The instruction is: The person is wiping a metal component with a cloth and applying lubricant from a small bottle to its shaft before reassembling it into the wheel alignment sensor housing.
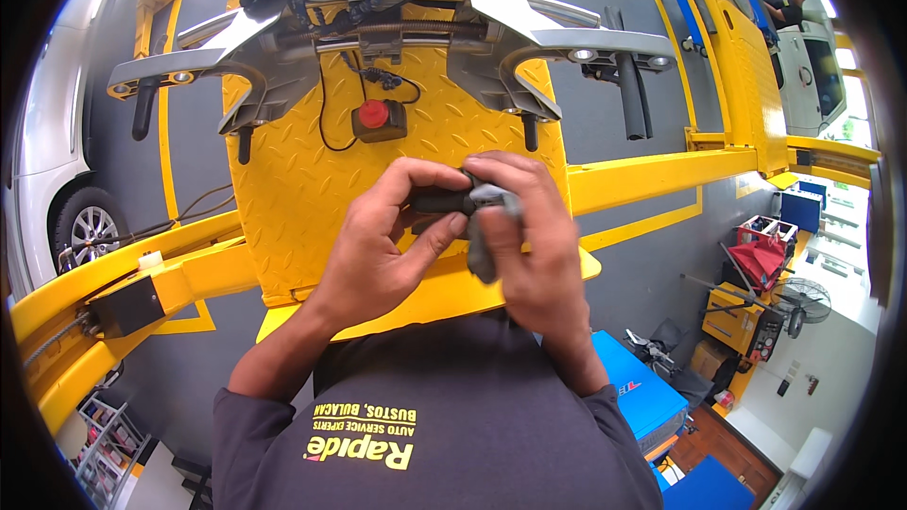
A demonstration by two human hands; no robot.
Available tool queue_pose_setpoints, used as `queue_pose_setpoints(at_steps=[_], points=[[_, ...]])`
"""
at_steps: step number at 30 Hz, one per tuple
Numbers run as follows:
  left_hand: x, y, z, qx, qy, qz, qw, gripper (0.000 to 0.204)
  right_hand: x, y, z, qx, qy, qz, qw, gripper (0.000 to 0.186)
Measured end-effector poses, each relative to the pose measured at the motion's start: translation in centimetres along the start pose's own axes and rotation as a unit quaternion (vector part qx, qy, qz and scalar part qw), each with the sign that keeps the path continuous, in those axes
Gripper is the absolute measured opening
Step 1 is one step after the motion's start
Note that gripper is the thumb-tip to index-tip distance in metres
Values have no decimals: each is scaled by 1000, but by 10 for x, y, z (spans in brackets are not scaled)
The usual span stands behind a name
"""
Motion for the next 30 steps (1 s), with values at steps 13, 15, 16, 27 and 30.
queue_pose_setpoints(at_steps=[13,15,16,27,30], points=[[20,3,8,-9,-180,155,971,27,26,1,1,46,-53,157,985,8],[17,0,3,11,-153,124,980,27,5,-4,3,30,-26,31,999,11],[12,0,2,17,-124,104,987,26,10,1,4,6,-33,57,998,19],[15,0,2,-4,-147,113,983,26,60,-1,-16,156,-99,222,957,18],[18,-5,-19,65,-113,70,989,26,81,-2,-24,195,-237,277,911,25]])
Point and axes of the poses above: each hand's wrist, its own y-axis away from the middle knuckle, its own z-axis out of the palm, x = y × z, the point moved 9 cm from there along -y, towards the middle knuckle, and after that the axes turned 9 degrees about x, right-handed, at the moved point
